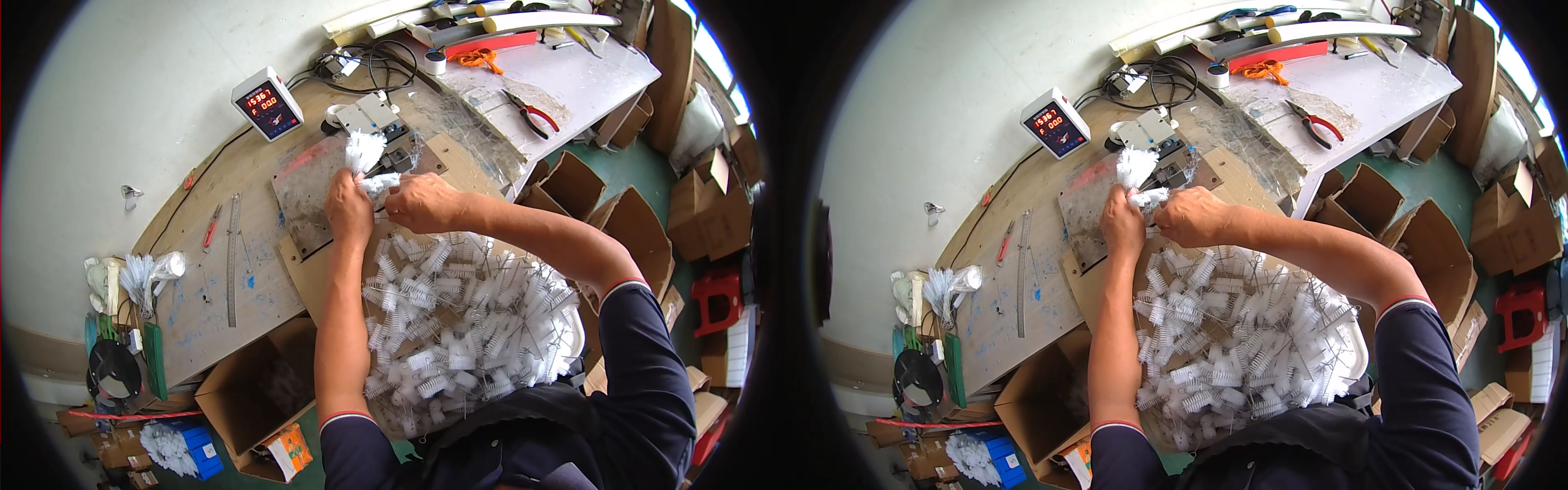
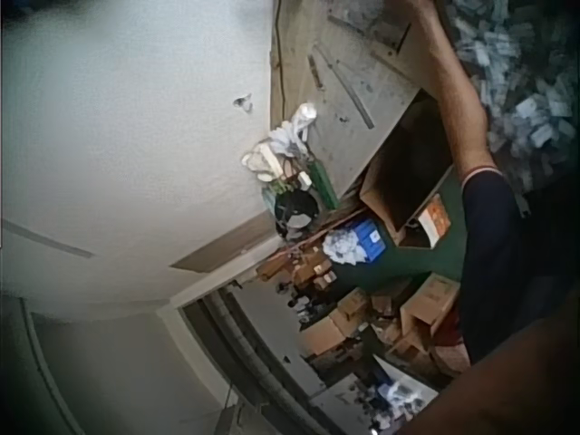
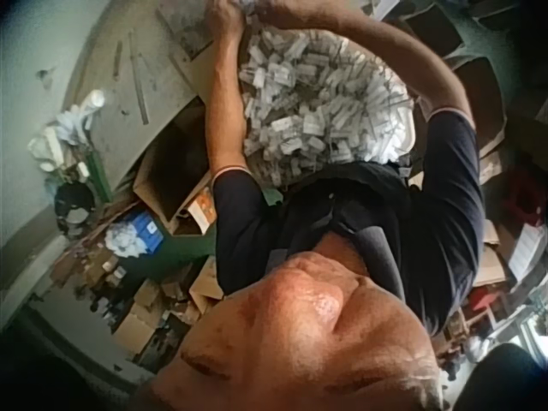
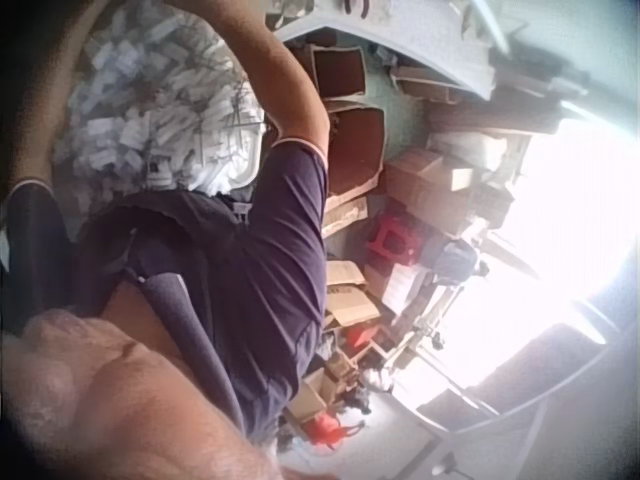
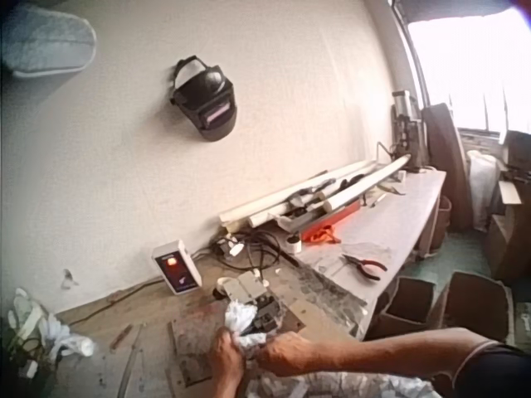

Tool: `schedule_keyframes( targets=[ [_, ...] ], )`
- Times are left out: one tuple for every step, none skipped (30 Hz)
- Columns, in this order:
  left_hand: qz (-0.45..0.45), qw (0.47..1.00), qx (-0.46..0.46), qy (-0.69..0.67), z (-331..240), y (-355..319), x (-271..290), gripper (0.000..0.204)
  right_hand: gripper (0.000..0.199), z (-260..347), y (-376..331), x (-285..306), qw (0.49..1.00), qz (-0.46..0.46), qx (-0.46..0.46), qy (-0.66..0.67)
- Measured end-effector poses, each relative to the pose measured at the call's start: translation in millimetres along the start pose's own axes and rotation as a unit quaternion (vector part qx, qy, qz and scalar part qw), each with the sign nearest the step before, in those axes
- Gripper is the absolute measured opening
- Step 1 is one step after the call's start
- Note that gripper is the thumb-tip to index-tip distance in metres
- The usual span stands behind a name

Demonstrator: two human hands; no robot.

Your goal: The person assembles small white plastic components by hand on a workbench using a mechanical assembly fixture.

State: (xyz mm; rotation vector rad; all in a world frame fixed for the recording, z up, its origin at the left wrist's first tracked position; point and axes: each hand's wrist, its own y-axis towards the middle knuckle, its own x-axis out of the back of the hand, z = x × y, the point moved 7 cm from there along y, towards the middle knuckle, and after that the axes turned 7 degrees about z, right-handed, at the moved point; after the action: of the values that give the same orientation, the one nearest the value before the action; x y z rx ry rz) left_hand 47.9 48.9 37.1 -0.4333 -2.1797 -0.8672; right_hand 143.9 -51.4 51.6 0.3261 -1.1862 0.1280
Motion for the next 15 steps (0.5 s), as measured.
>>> schedule_keyframes(
  targets=[
    [0.004, 1.000, -0.006, 0.002, -2, 0, -1, 0.006, 0.018, 0, -2, 0, 1.000, -0.003, 0.001, -0.004],
    [0.007, 1.000, -0.011, 0.004, -3, 1, -2, 0.007, 0.018, -3, -3, -2, 1.000, -0.003, 0.001, -0.004],
    [0.007, 1.000, -0.012, 0.004, -4, 1, -2, 0.007, 0.016, -4, -3, -4, 1.000, -0.009, -0.004, -0.012],
    [0.006, 1.000, -0.030, 0.005, -8, 0, -2, 0.007, 0.013, -7, -3, -4, 1.000, -0.015, -0.008, -0.020],
    [0.005, 0.999, -0.048, 0.007, -11, 0, -2, 0.007, 0.013, -9, -3, -4, 1.000, -0.016, -0.008, -0.020],
    [0.005, 0.999, -0.048, 0.007, -13, -1, -1, 0.007, 0.015, -16, -3, -4, 0.998, 0.006, -0.051, -0.027],
    [0.016, 0.998, -0.049, 0.021, -15, -1, -1, 0.007, 0.019, -22, -3, -4, 0.995, 0.027, -0.094, -0.034],
    [0.027, 0.998, -0.050, 0.035, -17, -2, -2, 0.007, 0.019, -24, -4, 0, 0.995, 0.027, -0.094, -0.035],
    [0.025, 0.998, -0.050, 0.035, -18, -3, -2, 0.007, 0.018, -28, -9, 4, 0.994, 0.022, -0.102, -0.036],
    [0.041, 0.995, -0.057, 0.073, -20, -3, -4, 0.008, 0.017, -32, -13, 8, 0.993, 0.018, -0.110, -0.038],
    [0.056, 0.990, -0.063, 0.109, -22, -4, -7, 0.009, 0.017, -34, -14, 9, 0.993, 0.018, -0.110, -0.038],
    [0.066, 0.988, -0.060, 0.125, -23, -4, -8, 0.014, 0.018, -38, -16, 12, 0.991, 0.011, -0.132, -0.032],
    [0.066, 0.988, -0.060, 0.124, -24, -4, -8, 0.014, 0.020, -41, -19, 13, 0.988, 0.004, -0.155, -0.025],
    [0.071, 0.987, -0.056, 0.131, -24, -3, -8, 0.014, 0.020, -41, -19, 13, 0.987, 0.005, -0.156, -0.026],
    [0.076, 0.986, -0.051, 0.138, -22, -3, -8, 0.014, 0.022, -41, -17, 13, 0.984, 0.021, -0.176, -0.024]
  ],
)
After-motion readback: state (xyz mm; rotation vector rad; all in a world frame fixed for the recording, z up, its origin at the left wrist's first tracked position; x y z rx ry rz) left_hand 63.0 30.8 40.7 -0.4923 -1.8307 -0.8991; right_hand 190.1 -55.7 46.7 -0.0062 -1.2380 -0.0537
